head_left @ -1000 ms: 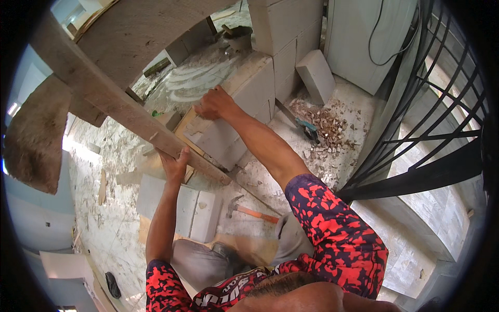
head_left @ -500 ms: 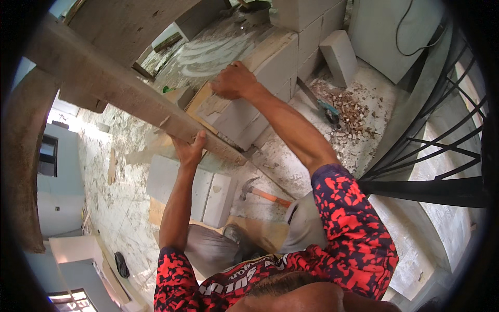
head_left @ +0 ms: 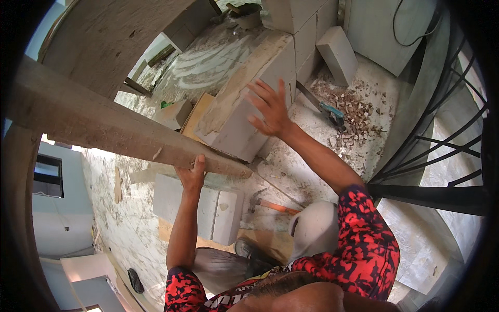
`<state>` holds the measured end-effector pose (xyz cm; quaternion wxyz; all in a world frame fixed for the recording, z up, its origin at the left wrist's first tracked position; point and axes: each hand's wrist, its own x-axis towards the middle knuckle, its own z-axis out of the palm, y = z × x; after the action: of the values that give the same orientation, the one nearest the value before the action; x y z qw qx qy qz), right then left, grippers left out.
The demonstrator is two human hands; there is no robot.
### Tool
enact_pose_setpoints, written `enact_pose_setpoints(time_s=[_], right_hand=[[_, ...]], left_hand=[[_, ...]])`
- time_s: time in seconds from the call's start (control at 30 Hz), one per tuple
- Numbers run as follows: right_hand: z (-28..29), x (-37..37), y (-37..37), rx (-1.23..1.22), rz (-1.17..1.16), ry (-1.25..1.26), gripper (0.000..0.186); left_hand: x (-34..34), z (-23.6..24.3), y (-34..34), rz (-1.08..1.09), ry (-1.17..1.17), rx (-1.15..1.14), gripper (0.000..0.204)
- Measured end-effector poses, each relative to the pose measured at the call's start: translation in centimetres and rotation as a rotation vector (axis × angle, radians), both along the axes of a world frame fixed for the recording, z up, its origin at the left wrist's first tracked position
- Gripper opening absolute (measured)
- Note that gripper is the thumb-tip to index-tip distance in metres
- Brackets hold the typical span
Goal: The person uses a saw to cut into lightweight concrete bricks and then pulls a cut piece away by hand.
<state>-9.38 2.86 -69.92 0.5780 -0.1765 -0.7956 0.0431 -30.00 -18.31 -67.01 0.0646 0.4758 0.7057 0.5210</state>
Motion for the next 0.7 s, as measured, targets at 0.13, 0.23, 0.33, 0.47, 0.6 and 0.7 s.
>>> enact_pose_setpoints(time_s=[0.13,0.23,0.33,0.47,0.6,0.7], right_hand=[[4.3,-7.3,3.4,0.015,-0.029,-0.105,0.04],[3.3,-7.9,4.3,-0.024,0.016,-0.204,0.04],[3.2,-7.4,3.9,-0.033,0.05,-0.244,0.042],[5.4,-7.2,4.1,-0.225,0.11,-0.638,0.048],[7.6,-7.1,4.0,-0.322,0.107,-0.905,0.051],[6.5,-6.8,3.7,-0.302,0.058,-0.793,0.049]], left_hand=[[0.8,0.0,0.5,0.032,-0.063,0.049,0.067],[1.2,0.1,0.8,-0.012,-0.083,0.111,0.062],[0.6,0.4,0.1,0.029,-0.093,-0.005,0.061],[0.7,-0.2,0.3,0.022,-0.114,0.036,0.064],[0.5,-0.5,0.0,0.071,-0.129,0.03,0.071],[-0.1,-0.7,0.3,0.02,-0.142,0.093,0.076]])
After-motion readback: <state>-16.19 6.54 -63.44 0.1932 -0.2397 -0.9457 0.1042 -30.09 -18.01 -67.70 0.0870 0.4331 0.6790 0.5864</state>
